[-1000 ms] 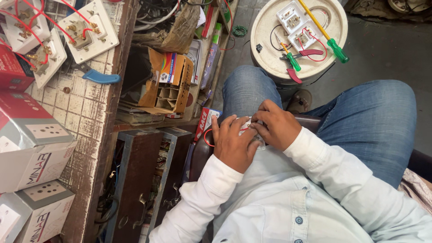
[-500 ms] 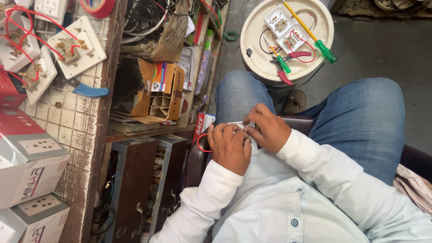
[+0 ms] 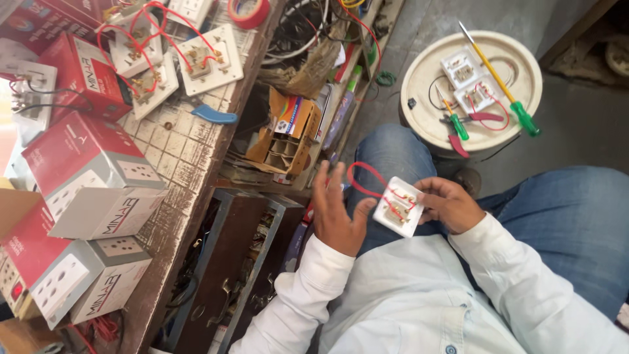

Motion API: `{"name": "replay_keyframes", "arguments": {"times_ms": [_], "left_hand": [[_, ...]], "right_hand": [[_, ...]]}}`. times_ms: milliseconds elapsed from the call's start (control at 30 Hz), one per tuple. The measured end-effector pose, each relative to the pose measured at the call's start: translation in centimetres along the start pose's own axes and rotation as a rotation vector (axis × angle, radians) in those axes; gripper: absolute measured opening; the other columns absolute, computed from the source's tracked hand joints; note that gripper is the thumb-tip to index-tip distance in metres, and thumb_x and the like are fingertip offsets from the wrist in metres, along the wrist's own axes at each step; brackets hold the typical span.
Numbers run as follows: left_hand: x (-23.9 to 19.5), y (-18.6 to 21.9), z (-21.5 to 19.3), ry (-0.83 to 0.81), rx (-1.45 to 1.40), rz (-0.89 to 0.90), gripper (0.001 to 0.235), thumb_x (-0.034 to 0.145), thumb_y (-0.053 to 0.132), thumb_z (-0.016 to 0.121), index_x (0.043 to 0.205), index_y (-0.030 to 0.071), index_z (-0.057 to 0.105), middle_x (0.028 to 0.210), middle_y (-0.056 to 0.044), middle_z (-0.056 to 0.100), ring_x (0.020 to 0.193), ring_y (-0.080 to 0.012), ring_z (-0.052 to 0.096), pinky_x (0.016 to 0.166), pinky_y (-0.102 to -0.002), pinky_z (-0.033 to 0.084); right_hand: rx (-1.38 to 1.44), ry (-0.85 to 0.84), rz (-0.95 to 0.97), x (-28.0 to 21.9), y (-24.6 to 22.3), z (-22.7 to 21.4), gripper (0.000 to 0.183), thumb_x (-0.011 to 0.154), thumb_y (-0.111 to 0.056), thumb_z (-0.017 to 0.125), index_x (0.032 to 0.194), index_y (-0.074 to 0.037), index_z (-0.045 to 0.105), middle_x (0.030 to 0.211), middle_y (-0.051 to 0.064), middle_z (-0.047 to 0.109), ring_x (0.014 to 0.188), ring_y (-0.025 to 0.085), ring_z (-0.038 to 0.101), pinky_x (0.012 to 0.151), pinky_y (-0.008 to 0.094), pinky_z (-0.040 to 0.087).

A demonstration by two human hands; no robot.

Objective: The person assembles an electrical switch by connecting red wires to terminals, securing them with a screwdriver, and wrapping connections with red electrical tape. The person uses pliers to strip wire ends and repeats the process for multiple terminals on the switch.

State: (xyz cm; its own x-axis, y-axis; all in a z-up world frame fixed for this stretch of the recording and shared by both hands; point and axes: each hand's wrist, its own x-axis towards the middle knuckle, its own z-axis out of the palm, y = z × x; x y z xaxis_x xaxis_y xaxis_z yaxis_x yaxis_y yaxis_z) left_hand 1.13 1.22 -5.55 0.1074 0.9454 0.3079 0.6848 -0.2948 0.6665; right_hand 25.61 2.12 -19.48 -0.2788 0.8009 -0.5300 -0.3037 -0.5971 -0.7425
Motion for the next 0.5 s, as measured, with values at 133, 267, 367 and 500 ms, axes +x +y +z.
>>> {"name": "replay_keyframes", "arguments": {"times_ms": [133, 267, 367, 500], "left_hand": [[0.2, -1.0, 0.6, 0.09, -0.402, -0.223, 0.064, 0.1, 0.028, 0.067, 0.152, 0.003, 0.039, 0.156, -0.021, 0.034, 0.14, -0.0373, 0.048, 0.116, -0.047, 0.042], [0.2, -1.9, 1.7, 0.13, -0.587, -0.317, 0.053, 0.099, 0.021, 0.064, 0.145, 0.003, 0.047, 0.147, -0.017, 0.044, 0.122, -0.0279, 0.062, 0.102, -0.039, 0.056], [0.3, -1.8, 2.4, 0.097, -0.53, -0.189, 0.041, 0.099, 0.017, 0.067, 0.136, 0.001, 0.058, 0.14, -0.017, 0.051, 0.11, -0.0266, 0.066, 0.095, -0.037, 0.058], [-0.2, -1.4, 2.2, 0.078, -0.4, -0.07, 0.032, 0.099, 0.015, 0.067, 0.128, 0.001, 0.063, 0.137, -0.017, 0.055, 0.106, -0.0263, 0.068, 0.096, -0.036, 0.057]], "right_hand": [[0.155, 0.069, -0.118, -0.9, -2.2, 1.1, 0.029, 0.093, -0.007, 0.06, 0.12, 0.005, 0.06, 0.104, 0.012, 0.07, 0.086, 0.02, 0.072, 0.072, 0.036, 0.061], [0.232, 0.079, -0.376, -0.1, -9.2, 6.3, 0.033, 0.094, -0.007, 0.062, 0.126, 0.003, 0.058, 0.111, 0.011, 0.068, 0.097, 0.019, 0.071, 0.084, 0.034, 0.061], [0.129, 0.038, -0.568, 3.8, -18.0, 12.6, 0.038, 0.092, -0.007, 0.06, 0.128, 0.003, 0.056, 0.114, 0.014, 0.066, 0.098, 0.023, 0.072, 0.08, 0.036, 0.063], [0.21, -0.085, -0.578, 9.0, -27.0, 21.7, 0.032, 0.097, -0.015, 0.061, 0.124, 0.002, 0.059, 0.107, 0.015, 0.073, 0.083, 0.022, 0.078, 0.069, 0.034, 0.064]]}}
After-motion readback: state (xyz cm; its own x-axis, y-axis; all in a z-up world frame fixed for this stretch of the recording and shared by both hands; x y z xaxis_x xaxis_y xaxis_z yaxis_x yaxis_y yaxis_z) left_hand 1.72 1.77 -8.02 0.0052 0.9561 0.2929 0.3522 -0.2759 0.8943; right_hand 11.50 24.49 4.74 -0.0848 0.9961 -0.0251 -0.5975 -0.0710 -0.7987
